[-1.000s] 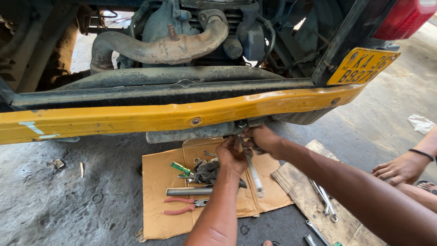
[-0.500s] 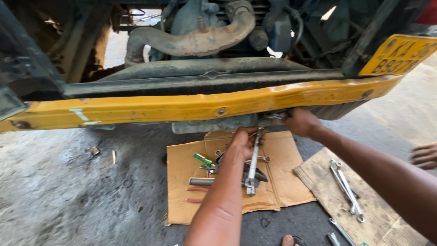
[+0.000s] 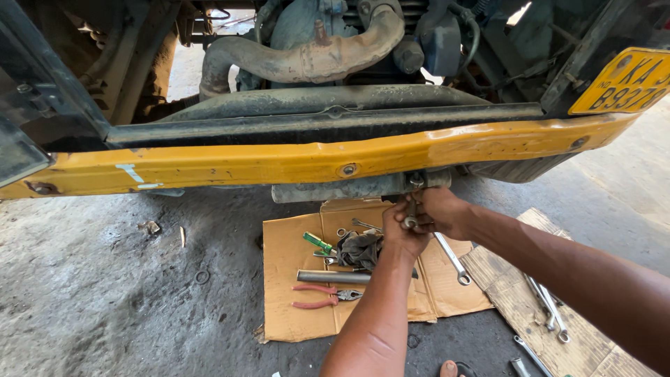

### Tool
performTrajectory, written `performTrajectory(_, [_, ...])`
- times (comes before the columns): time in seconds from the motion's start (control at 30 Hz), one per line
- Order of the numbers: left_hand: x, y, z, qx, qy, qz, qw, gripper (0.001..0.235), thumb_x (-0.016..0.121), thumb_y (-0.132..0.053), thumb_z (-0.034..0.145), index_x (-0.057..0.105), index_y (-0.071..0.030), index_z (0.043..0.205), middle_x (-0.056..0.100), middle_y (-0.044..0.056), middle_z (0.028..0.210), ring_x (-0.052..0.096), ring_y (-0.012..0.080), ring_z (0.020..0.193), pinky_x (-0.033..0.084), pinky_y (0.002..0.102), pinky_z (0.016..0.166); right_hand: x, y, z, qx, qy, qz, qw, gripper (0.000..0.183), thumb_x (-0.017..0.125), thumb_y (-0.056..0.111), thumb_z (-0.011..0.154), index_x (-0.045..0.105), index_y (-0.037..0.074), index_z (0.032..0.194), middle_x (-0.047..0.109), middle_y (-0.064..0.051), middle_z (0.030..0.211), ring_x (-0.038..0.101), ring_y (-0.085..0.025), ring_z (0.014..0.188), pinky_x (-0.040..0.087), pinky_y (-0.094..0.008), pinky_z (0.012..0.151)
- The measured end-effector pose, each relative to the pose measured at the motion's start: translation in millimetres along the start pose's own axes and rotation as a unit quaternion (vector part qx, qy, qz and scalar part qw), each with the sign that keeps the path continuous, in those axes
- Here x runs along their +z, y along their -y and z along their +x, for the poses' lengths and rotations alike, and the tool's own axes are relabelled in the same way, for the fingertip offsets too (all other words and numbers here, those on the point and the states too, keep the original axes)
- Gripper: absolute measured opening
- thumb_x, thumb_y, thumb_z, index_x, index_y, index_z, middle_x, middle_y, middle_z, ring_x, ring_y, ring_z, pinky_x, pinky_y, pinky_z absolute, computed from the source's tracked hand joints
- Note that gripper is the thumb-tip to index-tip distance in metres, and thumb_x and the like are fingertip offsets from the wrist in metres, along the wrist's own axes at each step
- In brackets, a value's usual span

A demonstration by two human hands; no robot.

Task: The person is working underneath the rear of a yellow vehicle, using a wrench to tighten a bolt on the chassis. They use both hands to apply torque to the fastener, occasionally adjusting their grip and the tool's position to secure the component.

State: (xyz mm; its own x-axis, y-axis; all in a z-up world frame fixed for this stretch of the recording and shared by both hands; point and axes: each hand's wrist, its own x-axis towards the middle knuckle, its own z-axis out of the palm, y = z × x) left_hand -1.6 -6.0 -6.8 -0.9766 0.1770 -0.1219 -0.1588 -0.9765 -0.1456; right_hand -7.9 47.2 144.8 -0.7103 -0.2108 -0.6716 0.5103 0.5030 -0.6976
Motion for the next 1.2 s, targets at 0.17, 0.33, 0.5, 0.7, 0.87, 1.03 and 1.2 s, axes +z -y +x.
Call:
performTrajectory(0.17, [5.8, 4.1, -3.2, 0.010, 0.016, -0.014, 1.000, 0.025, 0.047, -0.022, 0.103, 0.067, -0.016, 0.089, 0.050, -0.012, 0.049, 0.041, 0.0033, 0.037, 0.035, 0.018, 0.033, -8.8, -9.0, 19.8, -0.006, 0.011, 0.038, 0.999, 0.031, 0.030, 0.027, 0.111, 0.055, 0.011, 0.103, 0.067, -0.007, 0.078, 0.061, -0.017, 0.067, 0.052, -0.034, 0.067])
performTrajectory(0.33, [21.4, -2.4, -8.4, -0.016, -0.232, 0.024, 0.972, 0.025, 0.046, -0.025, 0.108, 0.064, -0.008, 0.102, 0.059, 0.006, 0.074, 0.050, 0.0123, 0.056, 0.045, 0.025, 0.048, -52.7, -21.0, 52.6, -0.041, -0.024, -0.139, 0.989, 0.037, 0.040, 0.034, 0.112, 0.065, 0.007, 0.108, 0.058, -0.008, 0.082, 0.050, -0.021, 0.076, 0.048, -0.040, 0.071])
performTrajectory(0.5, [-13.1, -42.2, 11.3, -0.057, -0.159, 0.157, 0.973, 0.024, 0.041, -0.026, 0.101, 0.057, -0.009, 0.103, 0.064, 0.012, 0.078, 0.046, 0.0139, 0.057, 0.037, 0.026, 0.044, -83.3, -11.4, 65.1, -0.154, -0.181, -0.447, 0.863, 0.040, 0.050, 0.043, 0.103, 0.073, 0.012, 0.111, 0.073, -0.012, 0.104, 0.066, -0.026, 0.096, 0.050, -0.045, 0.092])
performTrajectory(0.7, [-10.7, -38.8, 9.7, -0.087, -0.153, 0.134, 0.975, 0.026, 0.045, -0.024, 0.104, 0.060, -0.003, 0.105, 0.066, 0.010, 0.085, 0.054, 0.0163, 0.065, 0.043, 0.027, 0.055, -84.1, -6.0, 38.3, -0.140, -0.144, -0.280, 0.939, 0.040, 0.051, 0.035, 0.103, 0.068, 0.000, 0.115, 0.071, -0.012, 0.101, 0.067, -0.025, 0.088, 0.057, -0.044, 0.082])
performTrajectory(0.87, [15.0, 4.8, -1.8, 0.004, -0.237, 0.077, 0.969, 0.025, 0.051, -0.030, 0.101, 0.063, -0.009, 0.099, 0.063, 0.006, 0.077, 0.055, 0.0178, 0.063, 0.044, 0.031, 0.059, -68.0, -6.6, 4.8, -0.043, -0.044, -0.167, 0.984, 0.038, 0.038, 0.033, 0.108, 0.064, 0.007, 0.118, 0.072, -0.014, 0.091, 0.066, -0.021, 0.076, 0.054, -0.037, 0.072])
performTrajectory(1.03, [0.5, 26.8, 14.5, 0.068, -0.051, -0.006, 0.996, 0.025, 0.055, -0.036, 0.094, 0.071, -0.017, 0.089, 0.051, -0.005, 0.049, 0.044, 0.0102, 0.038, 0.040, 0.025, 0.040, -26.3, -3.9, 1.6, -0.012, -0.005, -0.072, 0.997, 0.032, 0.032, 0.028, 0.111, 0.056, 0.008, 0.104, 0.071, -0.010, 0.085, 0.065, -0.019, 0.071, 0.055, -0.037, 0.069])
performTrajectory(1.2, [-5.6, 23.6, 15.1, 0.085, -0.079, -0.021, 0.993, 0.024, 0.050, -0.027, 0.099, 0.069, -0.016, 0.089, 0.062, -0.007, 0.061, 0.047, 0.0035, 0.040, 0.032, 0.015, 0.032, -8.0, -3.3, 5.3, -0.022, 0.012, -0.015, 1.000, 0.031, 0.034, 0.029, 0.111, 0.057, 0.012, 0.099, 0.071, -0.004, 0.082, 0.062, -0.014, 0.070, 0.050, -0.032, 0.068])
